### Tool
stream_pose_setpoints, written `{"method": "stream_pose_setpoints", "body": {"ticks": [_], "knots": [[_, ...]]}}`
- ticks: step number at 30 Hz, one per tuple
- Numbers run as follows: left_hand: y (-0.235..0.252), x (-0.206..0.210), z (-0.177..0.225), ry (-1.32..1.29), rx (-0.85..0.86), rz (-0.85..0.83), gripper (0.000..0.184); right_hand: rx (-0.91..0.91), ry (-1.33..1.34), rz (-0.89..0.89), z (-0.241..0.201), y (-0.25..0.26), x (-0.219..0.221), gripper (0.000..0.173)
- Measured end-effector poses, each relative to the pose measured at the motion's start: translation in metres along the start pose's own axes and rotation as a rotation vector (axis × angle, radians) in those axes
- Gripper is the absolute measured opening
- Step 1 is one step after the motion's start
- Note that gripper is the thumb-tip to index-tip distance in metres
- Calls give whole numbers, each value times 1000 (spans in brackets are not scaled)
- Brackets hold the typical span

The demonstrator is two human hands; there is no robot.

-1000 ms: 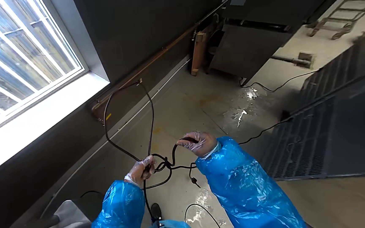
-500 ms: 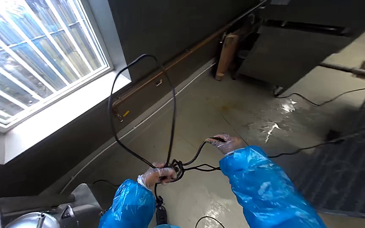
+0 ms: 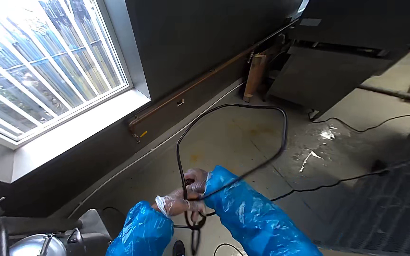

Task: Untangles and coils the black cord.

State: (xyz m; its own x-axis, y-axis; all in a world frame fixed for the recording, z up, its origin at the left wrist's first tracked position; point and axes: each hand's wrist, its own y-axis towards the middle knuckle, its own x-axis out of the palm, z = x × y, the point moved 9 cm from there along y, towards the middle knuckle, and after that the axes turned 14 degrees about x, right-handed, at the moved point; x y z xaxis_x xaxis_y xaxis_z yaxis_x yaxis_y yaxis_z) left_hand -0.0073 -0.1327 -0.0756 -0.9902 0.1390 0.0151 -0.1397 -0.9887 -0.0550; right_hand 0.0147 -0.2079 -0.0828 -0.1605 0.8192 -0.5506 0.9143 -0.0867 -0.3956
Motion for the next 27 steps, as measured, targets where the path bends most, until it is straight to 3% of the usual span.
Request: {"method": "stream_pose_setpoints", "body": {"ticks": [2,3,5,7,11,13,16,20,23,27], "knots": [[-8,-20,2,82,11,151,16,-172,104,199,-3,-25,-35,17],[-13,-31,5,95,27,249,14,-170,173,232,-4,-39,-51,17],[-19,-49,11,115,91,434,9,-137,200,208,-9,-57,-61,19],[-15,-51,16,130,110,510,6,-210,115,213,-19,-62,-55,23],[-4,-32,30,105,104,329,39,-211,72,297,-33,-76,-70,21],[4,-14,41,9,215,213,38,-276,52,297,-39,-78,-72,22],[8,-12,44,-89,208,353,18,-231,131,321,-40,-78,-72,23],[5,-15,42,-113,217,486,21,-88,236,444,-18,-89,-75,28],[3,-20,38,-51,248,479,22,46,278,566,16,-100,-72,25],[-2,-20,43,-2,257,528,24,166,198,855,54,-139,-78,53]]}}
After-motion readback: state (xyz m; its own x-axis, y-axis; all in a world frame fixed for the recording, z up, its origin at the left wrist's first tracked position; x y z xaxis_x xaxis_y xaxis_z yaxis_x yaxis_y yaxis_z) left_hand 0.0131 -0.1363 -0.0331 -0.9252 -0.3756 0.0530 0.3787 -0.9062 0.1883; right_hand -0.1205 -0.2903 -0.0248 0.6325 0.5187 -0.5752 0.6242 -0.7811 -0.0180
